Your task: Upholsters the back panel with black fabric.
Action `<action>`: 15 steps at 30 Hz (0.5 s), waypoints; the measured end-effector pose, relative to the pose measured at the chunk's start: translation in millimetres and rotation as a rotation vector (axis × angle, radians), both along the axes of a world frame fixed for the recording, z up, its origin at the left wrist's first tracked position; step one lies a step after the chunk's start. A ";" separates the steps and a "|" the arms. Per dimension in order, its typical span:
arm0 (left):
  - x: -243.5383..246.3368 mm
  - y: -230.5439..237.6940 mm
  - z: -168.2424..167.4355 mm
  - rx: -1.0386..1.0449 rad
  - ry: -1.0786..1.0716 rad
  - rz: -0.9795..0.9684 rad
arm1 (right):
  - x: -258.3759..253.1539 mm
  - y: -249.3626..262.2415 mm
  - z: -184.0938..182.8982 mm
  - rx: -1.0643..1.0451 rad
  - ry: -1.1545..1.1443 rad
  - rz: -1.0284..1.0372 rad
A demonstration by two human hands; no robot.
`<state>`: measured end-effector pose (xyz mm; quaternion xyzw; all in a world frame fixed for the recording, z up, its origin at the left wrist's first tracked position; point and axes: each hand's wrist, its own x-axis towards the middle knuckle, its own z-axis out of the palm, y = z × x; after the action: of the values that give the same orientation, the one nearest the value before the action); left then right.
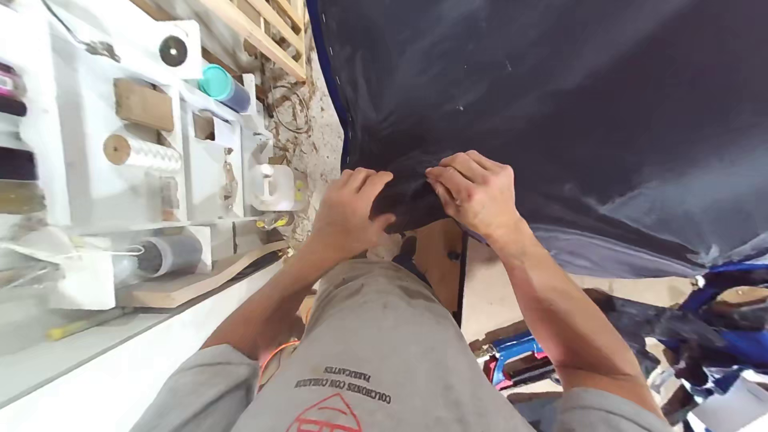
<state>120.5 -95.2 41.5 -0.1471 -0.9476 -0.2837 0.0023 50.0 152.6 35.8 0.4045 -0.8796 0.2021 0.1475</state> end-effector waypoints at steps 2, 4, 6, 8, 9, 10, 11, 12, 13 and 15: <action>-1.9 -8.2 -4.9 0.003 0.041 -0.002 | -2.1 -2.0 3.1 -0.008 0.018 -0.011; -5.7 -7.3 -8.4 -0.020 0.123 -0.003 | -2.1 -4.4 4.5 -0.005 0.040 -0.022; -5.6 -2.7 -13.2 -0.081 0.228 0.001 | 5.2 -7.2 3.7 0.000 0.048 -0.082; -1.7 1.5 -18.7 -0.111 0.326 0.027 | 24.2 -13.3 1.4 -0.040 0.052 -0.197; 0.8 2.2 -20.6 -0.111 0.359 0.040 | 39.1 -18.2 -1.4 -0.094 0.054 -0.249; 3.2 1.8 -21.9 -0.105 0.383 0.051 | 57.1 -24.4 -5.4 -0.147 0.037 -0.276; 5.1 0.8 -22.3 -0.102 0.399 0.060 | 75.8 -31.3 -10.4 -0.172 -0.006 -0.283; 6.0 -0.1 -22.2 -0.085 0.408 0.065 | 92.4 -38.9 -16.7 -0.168 -0.067 -0.274; 6.9 -0.2 -21.7 -0.063 0.406 0.068 | 104.8 -45.6 -24.8 -0.140 -0.129 -0.256; 8.8 1.5 -21.5 -0.016 0.407 0.066 | 113.1 -56.8 -42.9 -0.052 -0.177 -0.242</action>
<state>129.3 -93.6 20.0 -0.1703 -0.9341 -0.2406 0.2016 163.0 95.8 -7.1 0.2720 -0.9260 0.2404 0.1032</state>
